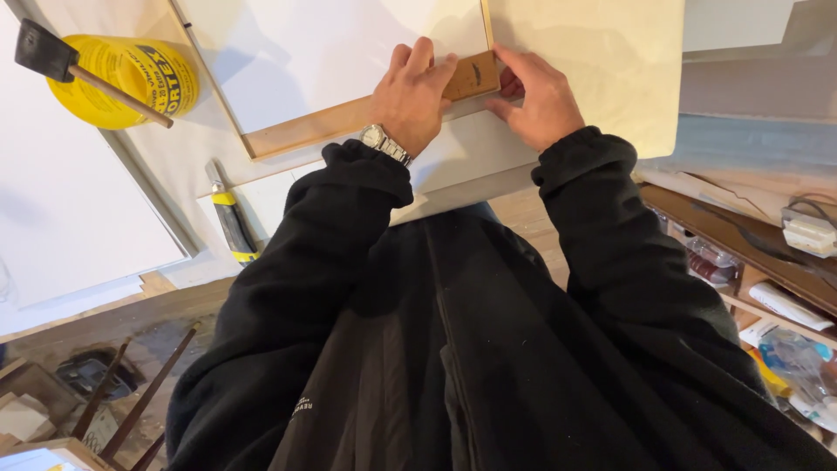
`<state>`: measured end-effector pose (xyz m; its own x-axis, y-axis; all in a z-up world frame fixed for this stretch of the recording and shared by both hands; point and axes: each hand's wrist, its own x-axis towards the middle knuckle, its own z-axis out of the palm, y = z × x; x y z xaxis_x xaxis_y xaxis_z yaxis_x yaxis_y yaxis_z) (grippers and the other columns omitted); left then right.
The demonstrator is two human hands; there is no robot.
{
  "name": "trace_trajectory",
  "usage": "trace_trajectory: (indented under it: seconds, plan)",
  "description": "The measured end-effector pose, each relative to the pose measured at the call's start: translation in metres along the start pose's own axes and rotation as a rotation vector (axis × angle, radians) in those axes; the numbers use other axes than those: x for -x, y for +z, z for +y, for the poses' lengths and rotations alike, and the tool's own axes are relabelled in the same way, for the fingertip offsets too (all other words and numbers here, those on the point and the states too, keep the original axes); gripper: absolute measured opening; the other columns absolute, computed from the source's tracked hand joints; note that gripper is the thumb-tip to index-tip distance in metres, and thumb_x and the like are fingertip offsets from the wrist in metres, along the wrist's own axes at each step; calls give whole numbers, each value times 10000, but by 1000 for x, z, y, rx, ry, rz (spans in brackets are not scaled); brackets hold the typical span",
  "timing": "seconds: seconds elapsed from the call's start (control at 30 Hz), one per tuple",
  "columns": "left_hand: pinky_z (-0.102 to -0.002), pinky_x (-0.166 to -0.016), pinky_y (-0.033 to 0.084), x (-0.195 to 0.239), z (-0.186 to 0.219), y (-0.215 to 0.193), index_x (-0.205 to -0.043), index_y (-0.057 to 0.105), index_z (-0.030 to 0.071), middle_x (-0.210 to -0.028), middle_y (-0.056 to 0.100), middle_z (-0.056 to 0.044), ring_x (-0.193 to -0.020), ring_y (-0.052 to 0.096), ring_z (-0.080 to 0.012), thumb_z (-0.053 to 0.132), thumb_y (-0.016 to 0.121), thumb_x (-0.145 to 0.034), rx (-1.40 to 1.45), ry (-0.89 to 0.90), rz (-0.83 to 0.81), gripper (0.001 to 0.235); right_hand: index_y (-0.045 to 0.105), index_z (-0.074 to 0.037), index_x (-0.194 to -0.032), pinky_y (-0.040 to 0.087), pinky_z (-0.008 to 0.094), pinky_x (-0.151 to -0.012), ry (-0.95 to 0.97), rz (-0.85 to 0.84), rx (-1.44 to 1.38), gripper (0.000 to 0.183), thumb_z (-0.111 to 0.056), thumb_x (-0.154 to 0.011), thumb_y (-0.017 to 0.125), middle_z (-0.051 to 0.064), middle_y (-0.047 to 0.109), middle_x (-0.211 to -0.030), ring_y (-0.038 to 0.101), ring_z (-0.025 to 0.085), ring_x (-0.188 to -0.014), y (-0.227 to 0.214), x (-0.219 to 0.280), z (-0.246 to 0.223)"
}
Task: Apply sealing tape to the back of a picture frame, trim it with a knife, and smooth it down using a wood block and cloth.
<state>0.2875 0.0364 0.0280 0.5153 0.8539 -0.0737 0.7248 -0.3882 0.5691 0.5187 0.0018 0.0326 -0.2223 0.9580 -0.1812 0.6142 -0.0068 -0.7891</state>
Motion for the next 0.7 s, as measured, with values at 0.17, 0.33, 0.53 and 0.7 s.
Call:
trace_trajectory:
  seconds: [0.17, 0.33, 0.53, 0.7]
  plan:
    - [-406, -920, 549, 10, -17, 8, -1342, 594, 8, -1191, 514, -122, -1068, 543, -294, 206, 835, -871, -53, 170, 94, 566, 464, -25, -1537, 594, 323, -950, 129, -46, -56, 738, -57, -895, 825, 116, 686, -1171, 699, 219, -1035, 0, 0, 5]
    - [-389, -853, 571, 55, -69, -20, -1398, 587, 1, -1140, 523, -134, -1027, 549, -280, 201, 814, -925, -161, 122, 64, 561, 459, -7, -1535, 555, 358, -1005, 129, 3, 12, 690, -92, -945, 806, 133, 657, -1241, 661, 242, -1121, -16, 23, 5]
    - [-393, -769, 604, 94, -88, -58, -1401, 643, 48, -1137, 547, -137, -1001, 567, -292, 213, 818, -902, -192, -2, 40, 554, 542, -20, -1485, 499, 399, -1059, 85, 76, 207, 603, -72, -936, 786, 107, 633, -1312, 572, 304, -1255, -19, 47, 14]
    - [-371, -745, 598, 77, -88, -40, -1396, 686, 156, -1175, 575, -129, -979, 576, -276, 140, 770, -922, -265, 125, 28, 482, 552, -34, -1483, 482, 402, -1094, 74, 79, 226, 574, -67, -949, 757, 87, 631, -1319, 548, 291, -1272, -11, 46, 12]
